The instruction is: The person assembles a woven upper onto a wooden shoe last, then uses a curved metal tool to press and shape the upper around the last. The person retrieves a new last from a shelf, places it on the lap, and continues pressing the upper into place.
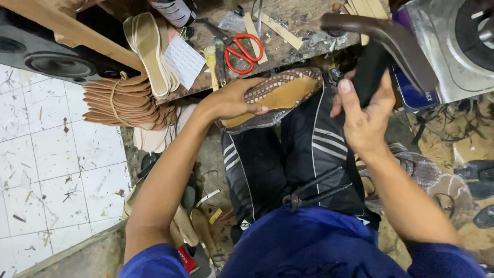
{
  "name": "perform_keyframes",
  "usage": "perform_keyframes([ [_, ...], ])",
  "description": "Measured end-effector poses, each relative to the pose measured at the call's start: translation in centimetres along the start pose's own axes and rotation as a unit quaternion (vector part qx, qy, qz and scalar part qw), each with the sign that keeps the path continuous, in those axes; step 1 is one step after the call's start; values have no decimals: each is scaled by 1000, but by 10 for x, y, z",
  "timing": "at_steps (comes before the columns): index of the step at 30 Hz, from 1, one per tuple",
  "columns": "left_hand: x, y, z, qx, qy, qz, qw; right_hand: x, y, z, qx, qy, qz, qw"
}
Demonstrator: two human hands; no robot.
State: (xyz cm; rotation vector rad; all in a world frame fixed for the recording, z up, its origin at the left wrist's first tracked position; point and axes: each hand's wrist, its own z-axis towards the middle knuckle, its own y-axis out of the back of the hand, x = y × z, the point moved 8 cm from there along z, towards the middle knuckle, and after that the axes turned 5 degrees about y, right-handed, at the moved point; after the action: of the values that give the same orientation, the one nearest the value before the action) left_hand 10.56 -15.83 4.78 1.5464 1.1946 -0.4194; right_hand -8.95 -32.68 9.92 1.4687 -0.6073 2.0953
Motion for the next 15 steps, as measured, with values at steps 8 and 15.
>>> perform_keyframes([
  [8, 6, 2, 0, -19, 36, 32, 999, -5, -33, -48, 80, 106, -209, 969],
  [15, 9, 1, -8, -57, 3, 32, 998, -22, -46, -53, 115, 35, -167, 979],
])
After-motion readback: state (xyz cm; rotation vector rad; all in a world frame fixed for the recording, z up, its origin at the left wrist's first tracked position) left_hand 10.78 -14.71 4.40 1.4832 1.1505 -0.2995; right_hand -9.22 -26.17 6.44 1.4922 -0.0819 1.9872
